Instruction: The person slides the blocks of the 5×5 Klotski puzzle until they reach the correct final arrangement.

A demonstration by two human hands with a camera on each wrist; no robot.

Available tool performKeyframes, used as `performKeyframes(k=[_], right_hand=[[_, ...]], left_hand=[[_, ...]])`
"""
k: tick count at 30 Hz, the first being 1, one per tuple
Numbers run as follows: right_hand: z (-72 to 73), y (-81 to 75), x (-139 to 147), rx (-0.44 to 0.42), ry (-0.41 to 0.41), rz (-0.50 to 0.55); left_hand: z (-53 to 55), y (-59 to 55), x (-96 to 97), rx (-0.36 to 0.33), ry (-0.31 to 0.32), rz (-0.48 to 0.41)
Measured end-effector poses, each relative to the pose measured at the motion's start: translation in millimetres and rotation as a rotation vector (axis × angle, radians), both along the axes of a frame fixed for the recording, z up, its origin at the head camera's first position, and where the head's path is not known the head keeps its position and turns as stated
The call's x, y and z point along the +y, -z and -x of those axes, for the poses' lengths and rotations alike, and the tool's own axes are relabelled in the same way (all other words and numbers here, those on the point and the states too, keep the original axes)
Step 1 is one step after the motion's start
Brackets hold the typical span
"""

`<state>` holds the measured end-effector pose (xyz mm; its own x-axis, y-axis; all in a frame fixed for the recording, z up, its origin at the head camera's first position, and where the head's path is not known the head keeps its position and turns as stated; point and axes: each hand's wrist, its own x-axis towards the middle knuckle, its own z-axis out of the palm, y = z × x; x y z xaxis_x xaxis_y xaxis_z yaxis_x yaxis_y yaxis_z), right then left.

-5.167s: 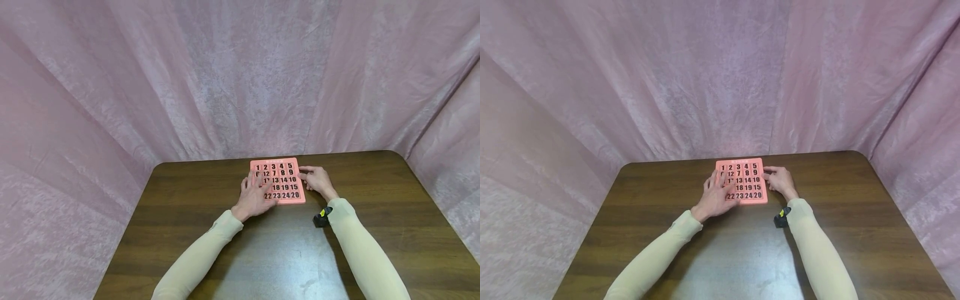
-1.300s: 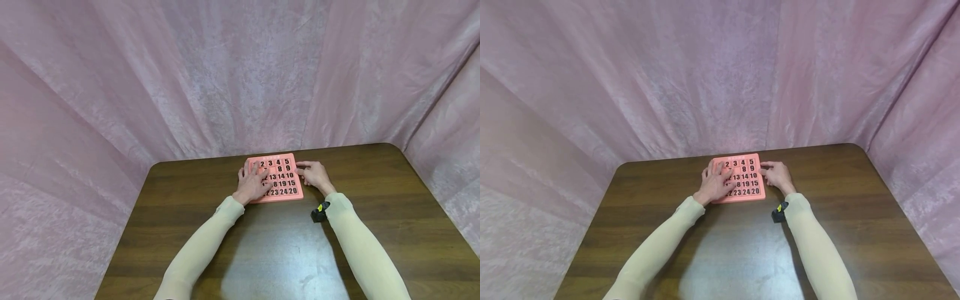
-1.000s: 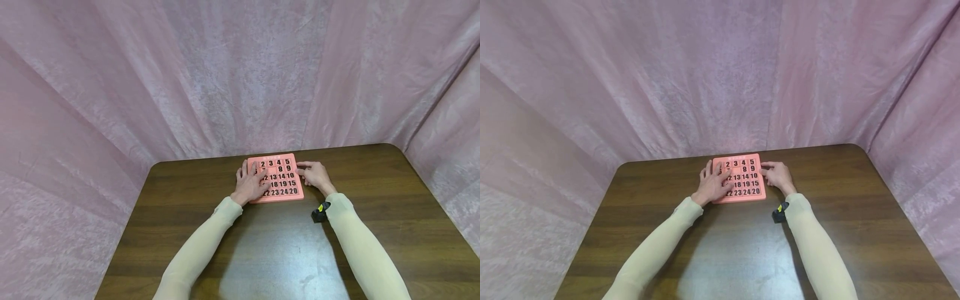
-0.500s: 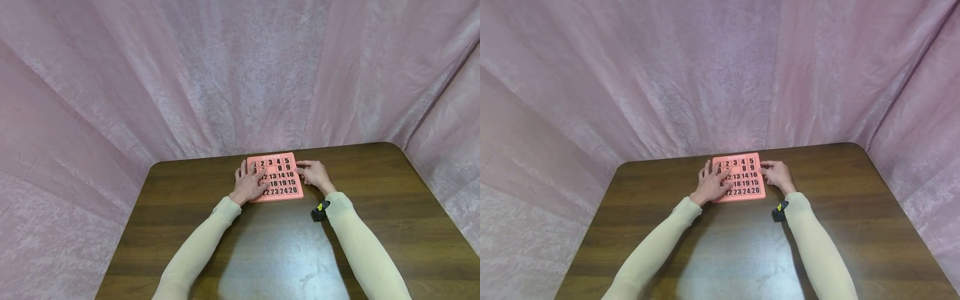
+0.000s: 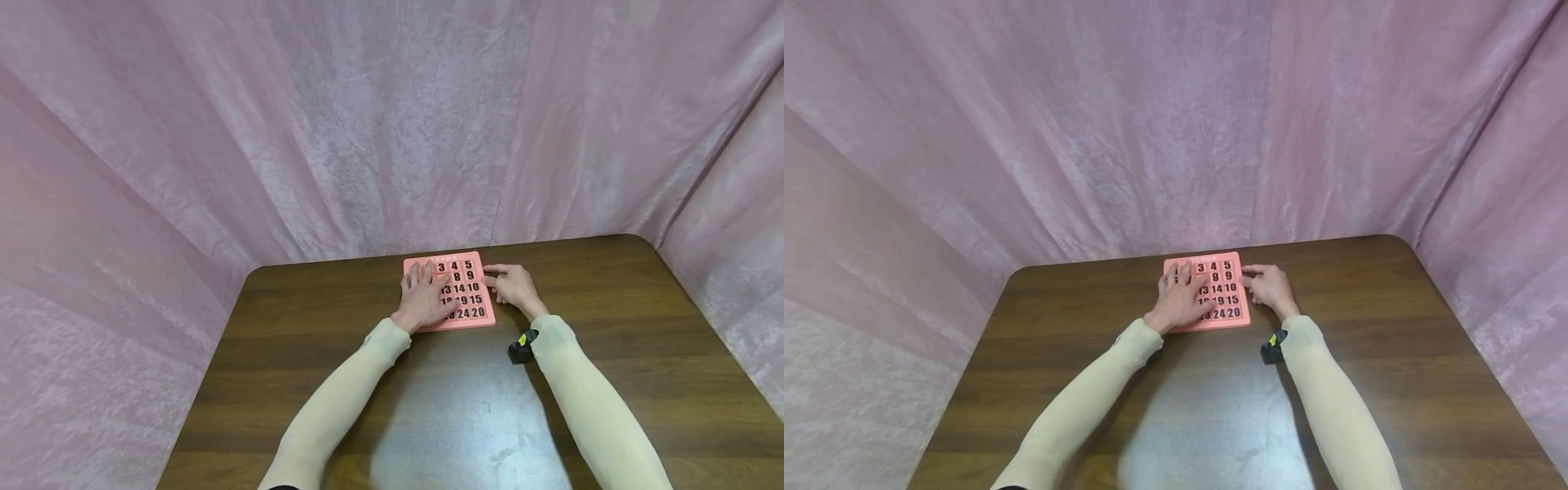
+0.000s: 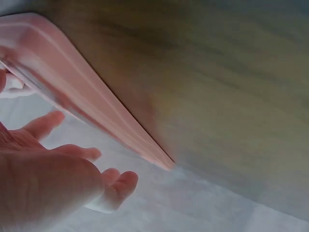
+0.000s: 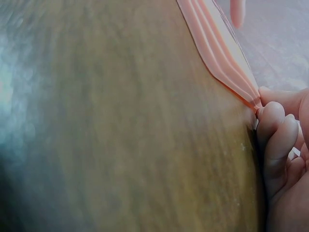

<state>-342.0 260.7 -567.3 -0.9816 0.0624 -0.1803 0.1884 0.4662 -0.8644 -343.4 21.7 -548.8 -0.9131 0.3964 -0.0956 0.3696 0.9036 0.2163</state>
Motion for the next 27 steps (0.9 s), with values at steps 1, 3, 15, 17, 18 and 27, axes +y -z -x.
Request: performKeyframes(k=[1, 3, 15, 17, 18, 27], right_hand=[[0.2, 0.6, -0.2, 0.000, -0.005, 0.001], [0.4, 1.4, -0.4, 0.001, -0.014, 0.000], [1.9, -6.1, 4.0, 0.025, -0.020, 0.033], [1.3, -4.2, 3.2, 0.013, -0.021, 0.034], [0.8, -3.2, 2.4, 0.002, -0.022, 0.035], [-1.0, -1.4, 1.8, -0.038, -0.004, 0.041]], left_hand=[[1.2, 1.6, 2.3, -0.014, 0.003, -0.010], [5.3, 6.1, 5.9, -0.038, 0.003, -0.017], [12.3, -0.5, 9.5, 0.013, 0.023, 0.067], [11.6, 0.7, 8.2, -0.001, 0.022, 0.064], [11.0, 1.6, 7.3, -0.011, 0.021, 0.065], [8.4, 4.4, 0.8, -0.028, 0.019, 0.061]])
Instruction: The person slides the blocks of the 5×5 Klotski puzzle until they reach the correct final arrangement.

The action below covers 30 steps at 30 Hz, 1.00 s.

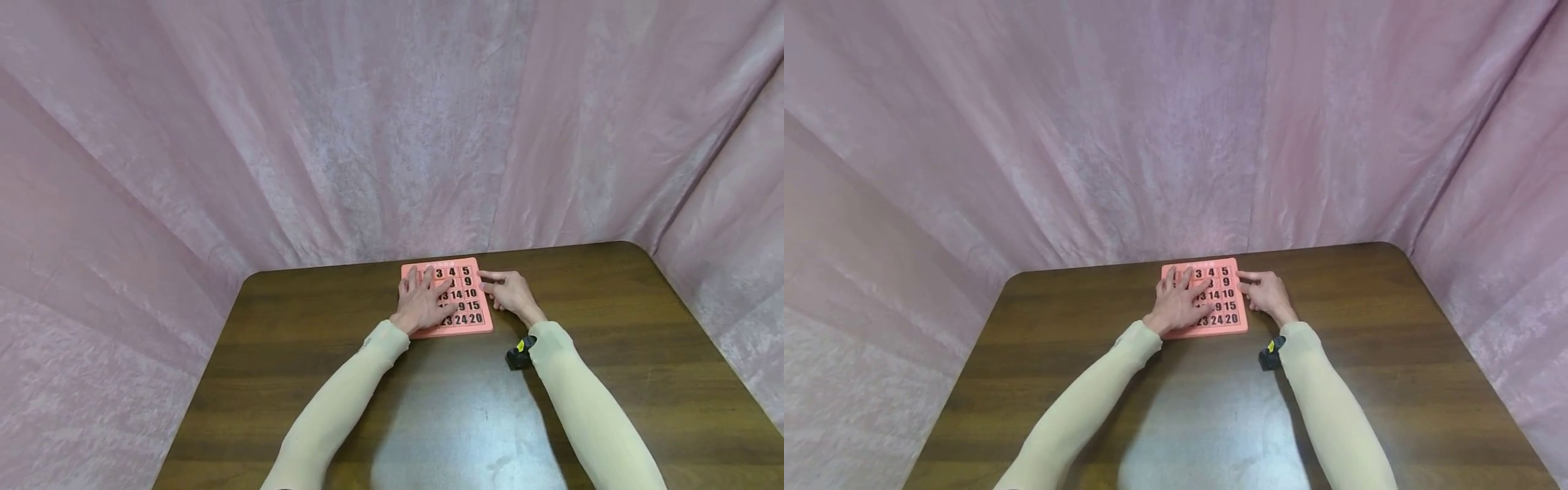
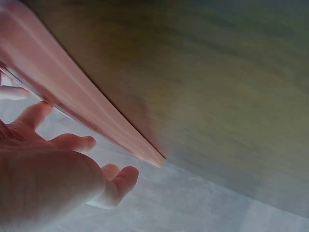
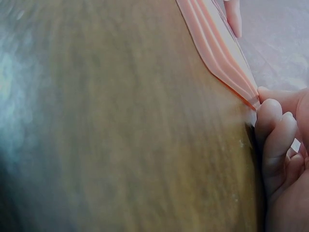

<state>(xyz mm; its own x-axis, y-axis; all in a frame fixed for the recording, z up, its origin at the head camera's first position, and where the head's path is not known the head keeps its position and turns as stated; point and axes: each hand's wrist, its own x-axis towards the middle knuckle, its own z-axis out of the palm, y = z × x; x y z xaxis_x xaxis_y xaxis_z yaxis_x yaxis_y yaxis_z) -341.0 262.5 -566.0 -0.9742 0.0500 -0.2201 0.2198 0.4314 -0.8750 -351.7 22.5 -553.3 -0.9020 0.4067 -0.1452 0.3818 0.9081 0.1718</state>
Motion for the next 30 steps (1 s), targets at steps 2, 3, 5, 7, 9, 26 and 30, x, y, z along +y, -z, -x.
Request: performKeyframes(k=[2, 3, 5, 7, 9, 26, 30], right_hand=[[0.2, -0.4, 0.3, 0.002, -0.001, 0.001], [0.4, -0.5, 0.4, 0.004, 0.001, 0.004], [1.0, -0.7, 0.3, 0.003, 0.007, 0.011], [1.5, -0.7, 0.1, 0.005, 0.005, 0.009], [1.8, -0.1, -0.6, 0.003, 0.013, 0.012], [1.0, 2.5, -3.1, 0.020, 0.018, -0.002], [1.1, 1.2, -2.0, 0.021, 0.015, -0.001]], left_hand=[[0.2, 0.3, -2.7, 0.007, -0.005, -0.001], [0.4, 0.3, -4.1, 0.012, -0.008, -0.001], [0.8, 0.4, -7.4, 0.022, -0.009, 0.001], [0.7, -0.2, -10.8, 0.030, -0.004, -0.003], [0.4, -0.2, -14.3, 0.032, -0.003, -0.011], [-2.5, -1.0, -24.7, 0.036, -0.008, -0.034], [-3.1, -5.3, -16.1, 0.056, -0.012, -0.037]])
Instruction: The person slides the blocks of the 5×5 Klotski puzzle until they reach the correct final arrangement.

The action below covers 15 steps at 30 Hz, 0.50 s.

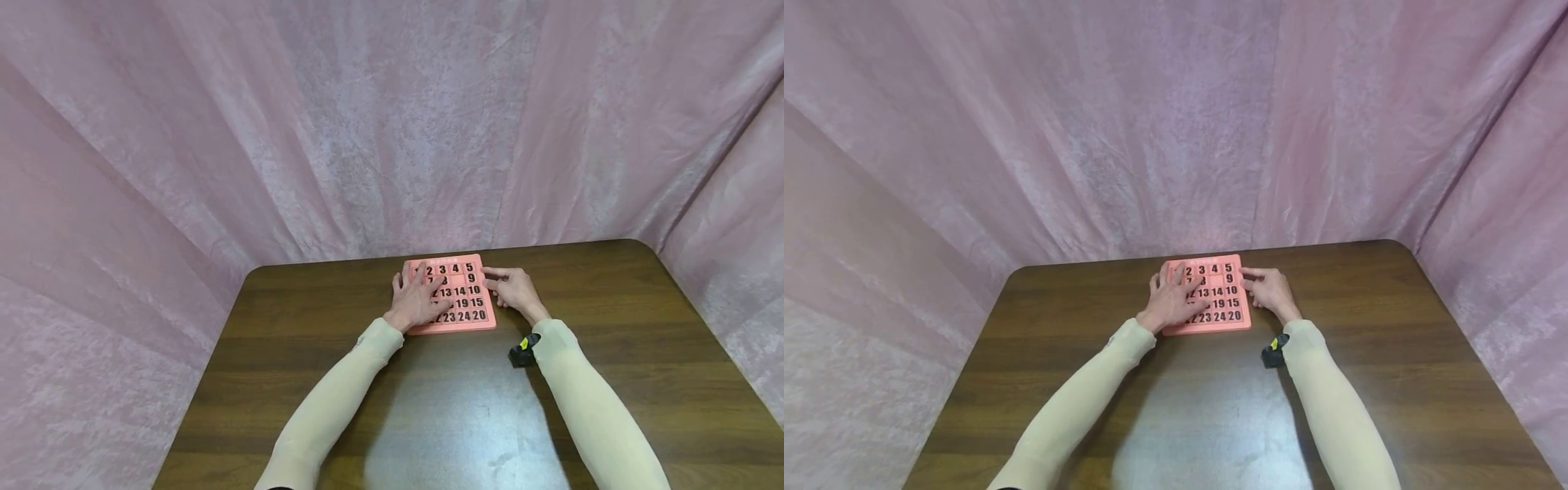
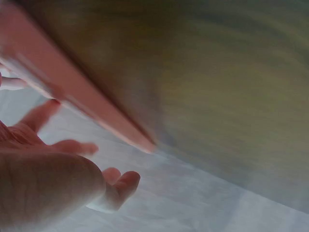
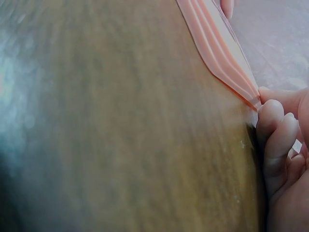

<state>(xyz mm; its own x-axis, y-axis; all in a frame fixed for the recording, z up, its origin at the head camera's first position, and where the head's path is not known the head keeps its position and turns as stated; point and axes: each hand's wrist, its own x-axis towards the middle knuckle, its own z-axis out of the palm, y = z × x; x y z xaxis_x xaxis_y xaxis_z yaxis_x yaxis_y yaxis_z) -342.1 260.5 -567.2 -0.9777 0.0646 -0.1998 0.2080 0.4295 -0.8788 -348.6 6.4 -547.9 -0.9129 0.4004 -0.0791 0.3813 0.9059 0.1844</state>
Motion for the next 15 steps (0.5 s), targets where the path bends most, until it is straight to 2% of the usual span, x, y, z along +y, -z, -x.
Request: performKeyframes(k=[5, 10, 15], right_hand=[[1.1, 0.7, 3.4, 0.012, -0.010, -0.013], [2.0, 2.7, 2.9, 0.017, -0.030, -0.007], [2.5, 3.0, 3.0, 0.037, -0.036, -0.018]], left_hand=[[0.9, -5.3, 22.9, -0.013, 0.027, -0.009], [2.0, -3.2, 44.1, -0.047, 0.065, 0.007], [2.5, 0.4, 57.6, -0.090, 0.067, 0.056]])
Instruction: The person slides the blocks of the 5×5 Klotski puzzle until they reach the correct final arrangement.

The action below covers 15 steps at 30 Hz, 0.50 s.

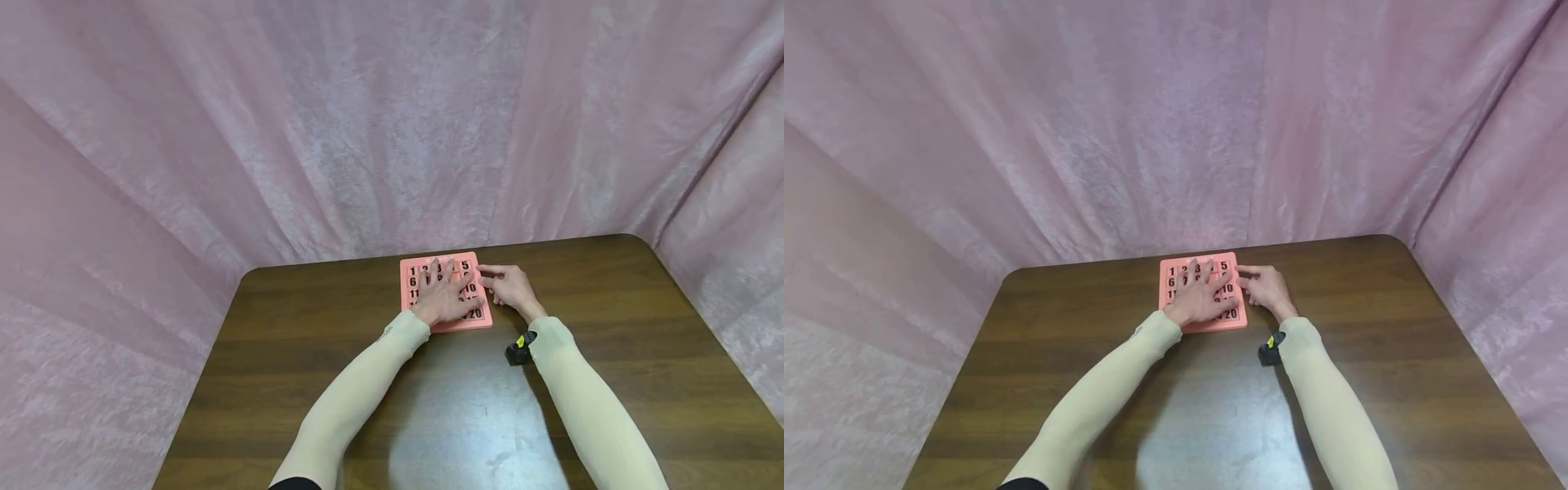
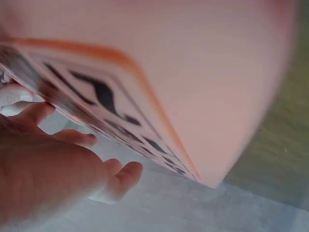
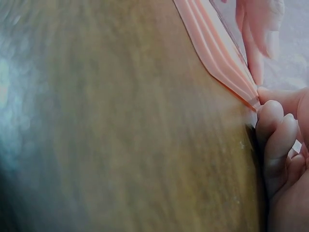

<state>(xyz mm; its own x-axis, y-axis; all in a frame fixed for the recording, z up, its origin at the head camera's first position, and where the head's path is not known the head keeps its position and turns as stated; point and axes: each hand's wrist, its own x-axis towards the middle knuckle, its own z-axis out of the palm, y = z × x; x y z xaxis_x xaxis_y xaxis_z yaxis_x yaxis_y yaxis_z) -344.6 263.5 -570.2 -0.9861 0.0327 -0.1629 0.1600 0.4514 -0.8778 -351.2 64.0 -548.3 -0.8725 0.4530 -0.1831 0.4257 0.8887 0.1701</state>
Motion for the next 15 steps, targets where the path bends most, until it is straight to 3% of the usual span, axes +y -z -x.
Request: performKeyframes(k=[6, 15], right_hand=[[2.2, -2.7, 0.6, 0.012, -0.003, -0.002], [1.1, 3.6, 1.3, 0.001, 0.005, 0.000]], left_hand=[[2.5, -2.7, 0.7, 0.020, -0.011, 0.040], [2.0, 0.3, -7.0, 0.013, 0.005, 0.019]])
